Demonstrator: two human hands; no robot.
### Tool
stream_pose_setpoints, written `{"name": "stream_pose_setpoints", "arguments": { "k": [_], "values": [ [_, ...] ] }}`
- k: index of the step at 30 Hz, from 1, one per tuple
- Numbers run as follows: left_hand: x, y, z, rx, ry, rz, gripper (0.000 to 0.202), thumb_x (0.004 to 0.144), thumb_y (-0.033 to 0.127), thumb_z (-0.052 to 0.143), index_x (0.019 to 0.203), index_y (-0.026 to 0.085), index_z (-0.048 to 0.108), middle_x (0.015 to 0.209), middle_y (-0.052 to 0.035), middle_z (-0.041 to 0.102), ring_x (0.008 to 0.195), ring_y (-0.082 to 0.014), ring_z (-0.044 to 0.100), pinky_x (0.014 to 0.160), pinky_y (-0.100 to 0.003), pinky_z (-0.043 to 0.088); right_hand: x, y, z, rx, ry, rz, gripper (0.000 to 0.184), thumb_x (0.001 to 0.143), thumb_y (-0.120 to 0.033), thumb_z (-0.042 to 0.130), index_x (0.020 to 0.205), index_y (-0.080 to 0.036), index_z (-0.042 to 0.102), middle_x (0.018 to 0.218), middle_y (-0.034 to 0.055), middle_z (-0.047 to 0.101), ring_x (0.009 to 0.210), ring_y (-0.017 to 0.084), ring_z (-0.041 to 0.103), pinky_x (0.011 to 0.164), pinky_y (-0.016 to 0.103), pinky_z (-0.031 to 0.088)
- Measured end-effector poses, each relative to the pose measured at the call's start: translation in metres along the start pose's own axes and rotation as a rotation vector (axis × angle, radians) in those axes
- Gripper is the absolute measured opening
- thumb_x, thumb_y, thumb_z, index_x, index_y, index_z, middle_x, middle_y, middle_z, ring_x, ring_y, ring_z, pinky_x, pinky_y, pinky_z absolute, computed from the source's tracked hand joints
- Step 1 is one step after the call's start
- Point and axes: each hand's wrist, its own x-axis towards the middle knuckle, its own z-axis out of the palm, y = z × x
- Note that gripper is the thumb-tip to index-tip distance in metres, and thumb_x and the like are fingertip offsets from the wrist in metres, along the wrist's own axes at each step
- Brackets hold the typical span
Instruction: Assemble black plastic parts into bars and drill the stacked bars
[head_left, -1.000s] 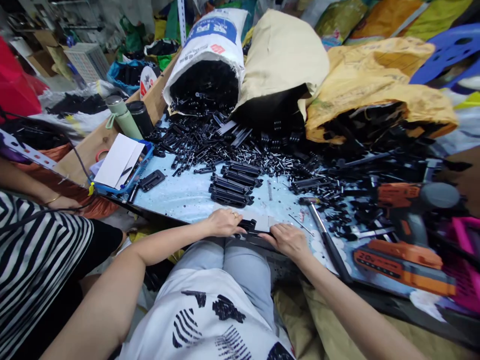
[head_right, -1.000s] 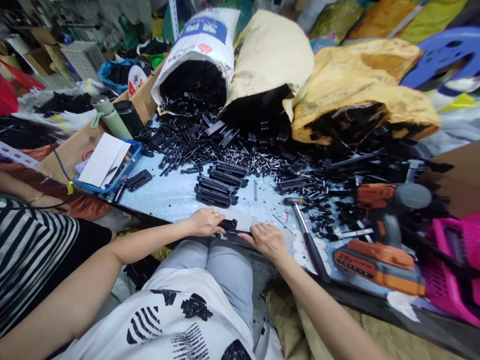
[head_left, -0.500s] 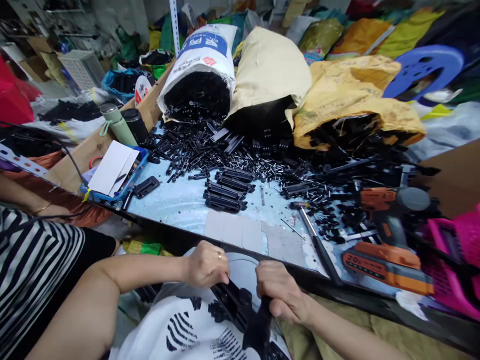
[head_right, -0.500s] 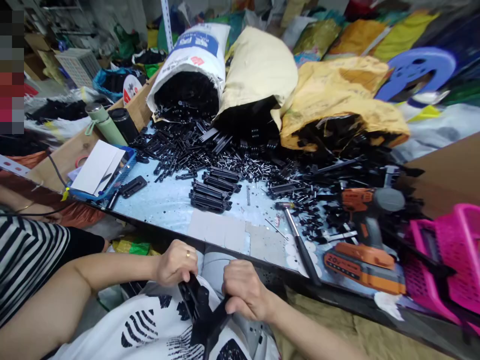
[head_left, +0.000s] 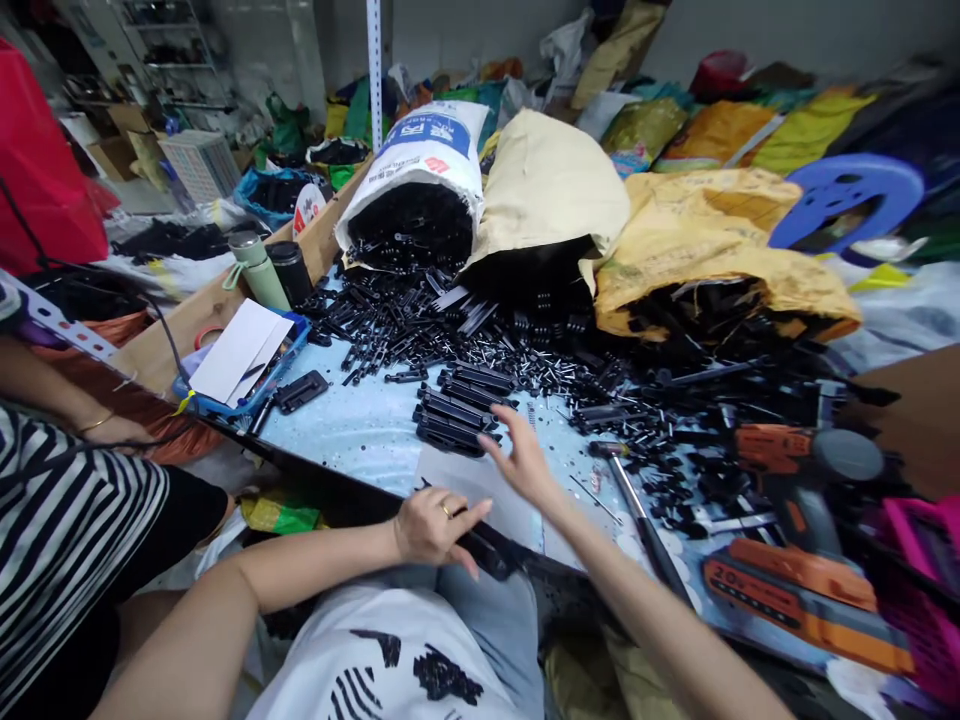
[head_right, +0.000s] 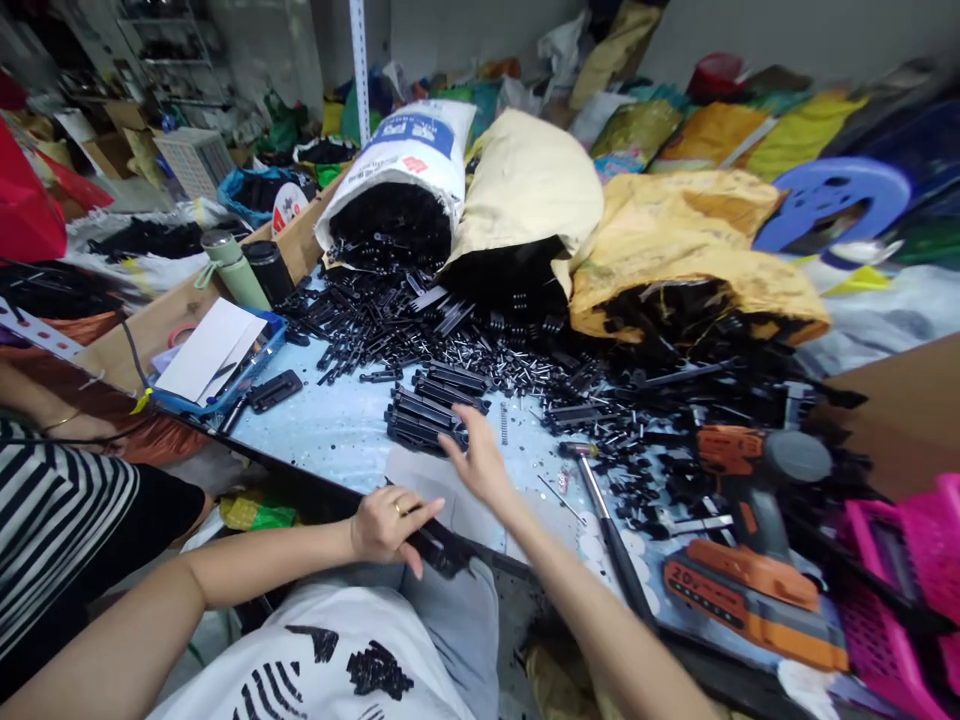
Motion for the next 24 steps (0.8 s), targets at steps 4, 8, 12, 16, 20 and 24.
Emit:
{"name": "stream_pose_setpoints", "arguments": {
  "k": [4, 8, 12, 16, 20, 24],
  "values": [
    [0.009, -0.032, 0.014, 0.171, -0.208, -0.067, 0.083, 0.079, 0.075, 0.02, 0.127, 0.014, 0.05, 0.086, -0.0119, 0.063, 0.072, -0.0208, 0.06, 0.064, -0.032, 0.047, 0.113, -0.067, -0.071, 0.035, -0.195, -0.169, 0.073, 0.086, -0.052, 0.048, 0.145, -0.027, 0.013, 0.122, 0.0084, 0.056, 0.101, 0.021, 0.06, 0.084, 0.039, 0.051],
    [0.022, -0.051, 0.023, 0.168, -0.33, -0.103, 0.079, 0.083, 0.069, 0.026, 0.131, 0.01, 0.044, 0.097, -0.0156, 0.063, 0.087, -0.0258, 0.06, 0.074, -0.036, 0.047, 0.173, -0.089, -0.074, -0.084, -0.041, -0.186, 0.068, 0.093, -0.048, 0.033, 0.146, -0.019, 0.003, 0.112, 0.006, 0.062, 0.092, 0.017, 0.063, 0.079, 0.034, 0.052],
    [0.033, -0.05, 0.027, 0.158, -0.34, -0.144, 0.071, 0.085, 0.061, 0.039, 0.133, 0.008, 0.04, 0.129, -0.0206, 0.049, 0.125, -0.0307, 0.04, 0.101, -0.042, 0.032, 0.141, -0.006, -0.046, -0.465, -0.42, 0.101, 0.071, 0.077, -0.049, 0.059, 0.138, -0.02, 0.037, 0.1, 0.0073, 0.068, 0.087, 0.025, 0.065, 0.076, 0.036, 0.052],
    [0.048, -0.042, 0.029, 0.129, -0.414, -0.28, 0.096, 0.077, 0.072, 0.041, 0.138, -0.001, 0.029, 0.146, -0.0249, 0.023, 0.138, -0.0343, 0.013, 0.111, -0.044, 0.014, 0.063, 0.073, -0.061, -0.443, -0.389, 0.308, 0.065, 0.08, -0.053, 0.051, 0.134, -0.019, 0.042, 0.103, 0.0087, 0.067, 0.083, 0.023, 0.065, 0.075, 0.035, 0.051],
    [0.057, -0.039, 0.034, 0.075, -0.525, -0.3, 0.106, 0.073, 0.076, 0.04, 0.14, -0.003, 0.022, 0.148, -0.0253, 0.017, 0.139, -0.0336, 0.009, 0.113, -0.046, 0.006, 0.005, 0.096, -0.113, -0.418, -0.259, 0.47, 0.057, 0.077, -0.054, 0.052, 0.122, -0.019, 0.052, 0.099, 0.0089, 0.068, 0.086, 0.024, 0.064, 0.082, 0.034, 0.048],
    [0.063, -0.038, 0.026, -0.008, -0.514, -0.275, 0.105, 0.073, 0.078, 0.037, 0.141, -0.001, 0.022, 0.149, -0.0234, 0.014, 0.14, -0.0308, 0.004, 0.113, -0.044, 0.005, -0.026, 0.093, -0.147, -0.417, -0.169, 0.583, 0.049, 0.075, -0.054, 0.052, 0.113, -0.023, 0.055, 0.098, 0.0097, 0.068, 0.09, 0.027, 0.064, 0.082, 0.036, 0.047]
  ]
}}
